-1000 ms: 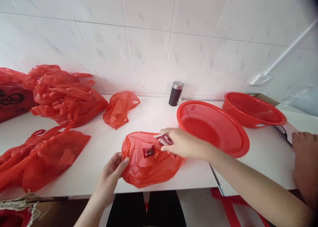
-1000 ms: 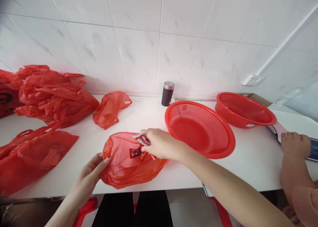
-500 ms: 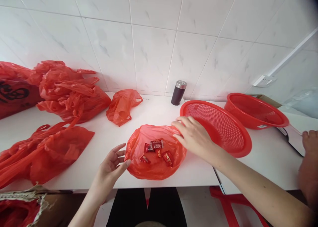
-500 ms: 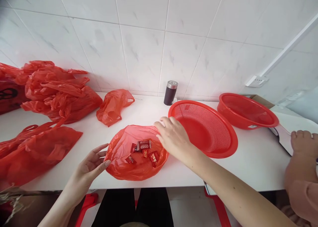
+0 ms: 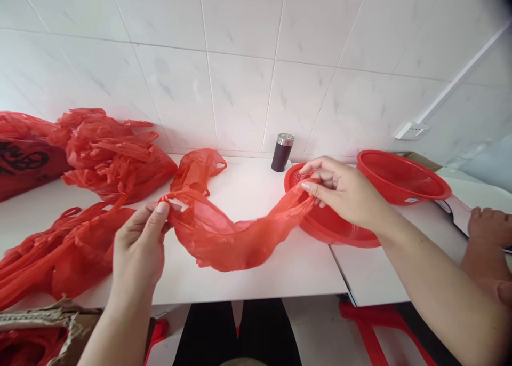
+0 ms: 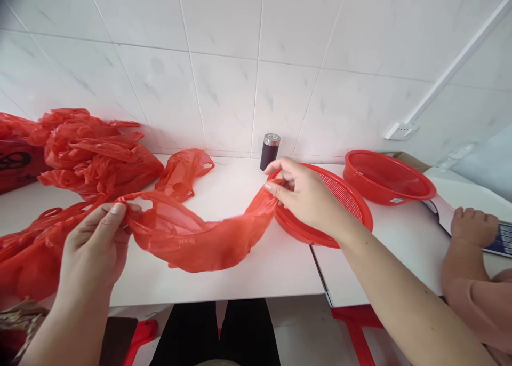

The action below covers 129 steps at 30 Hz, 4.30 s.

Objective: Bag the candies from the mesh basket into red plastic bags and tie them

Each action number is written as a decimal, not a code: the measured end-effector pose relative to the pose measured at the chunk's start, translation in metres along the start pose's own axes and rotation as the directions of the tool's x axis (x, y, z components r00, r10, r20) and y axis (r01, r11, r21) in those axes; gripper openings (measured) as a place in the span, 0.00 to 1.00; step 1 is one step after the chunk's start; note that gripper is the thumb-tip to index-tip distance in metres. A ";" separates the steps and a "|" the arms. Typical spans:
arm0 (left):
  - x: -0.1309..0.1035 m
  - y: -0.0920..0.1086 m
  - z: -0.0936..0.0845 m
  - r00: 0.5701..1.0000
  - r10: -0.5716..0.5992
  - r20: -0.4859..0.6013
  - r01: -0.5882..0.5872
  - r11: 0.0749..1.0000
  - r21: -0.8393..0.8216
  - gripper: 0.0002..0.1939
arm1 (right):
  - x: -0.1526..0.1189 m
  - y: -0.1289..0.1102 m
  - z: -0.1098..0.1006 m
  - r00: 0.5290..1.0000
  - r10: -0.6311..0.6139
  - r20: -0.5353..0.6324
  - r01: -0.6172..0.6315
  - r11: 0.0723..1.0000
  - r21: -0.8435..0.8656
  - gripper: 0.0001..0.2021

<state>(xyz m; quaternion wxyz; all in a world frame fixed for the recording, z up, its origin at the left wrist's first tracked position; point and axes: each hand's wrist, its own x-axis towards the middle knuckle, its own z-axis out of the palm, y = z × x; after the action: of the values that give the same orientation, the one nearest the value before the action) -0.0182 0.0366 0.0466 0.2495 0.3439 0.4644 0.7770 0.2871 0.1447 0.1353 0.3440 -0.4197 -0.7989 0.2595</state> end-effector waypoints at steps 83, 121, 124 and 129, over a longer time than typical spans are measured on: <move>-0.003 -0.127 -0.002 0.972 -0.140 0.187 -0.057 0.635 0.771 0.17 | 0.020 0.077 0.249 0.984 0.144 -0.107 -0.153 0.985 -0.077 0.16; 0.001 -0.138 -0.051 0.972 -0.225 -0.070 0.222 0.771 0.597 0.22 | 0.041 0.147 0.259 0.854 0.346 -0.388 -0.276 0.934 0.226 0.15; 0.004 -0.122 -0.047 0.983 -0.168 -0.079 0.181 0.771 0.610 0.17 | 0.039 0.145 0.258 0.873 0.325 -0.363 -0.205 0.921 0.332 0.16; 0.007 -0.104 0.002 0.952 0.104 0.289 -0.304 0.454 0.837 0.13 | 0.035 0.139 0.256 0.884 0.310 -0.349 -0.144 0.893 0.426 0.17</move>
<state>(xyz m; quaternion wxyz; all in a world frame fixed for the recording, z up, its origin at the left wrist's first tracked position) -0.0145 0.0888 -0.0438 -0.0114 0.5506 0.7223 0.4183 0.1444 0.2138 -0.1116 0.5457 -0.4804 -0.5857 0.3583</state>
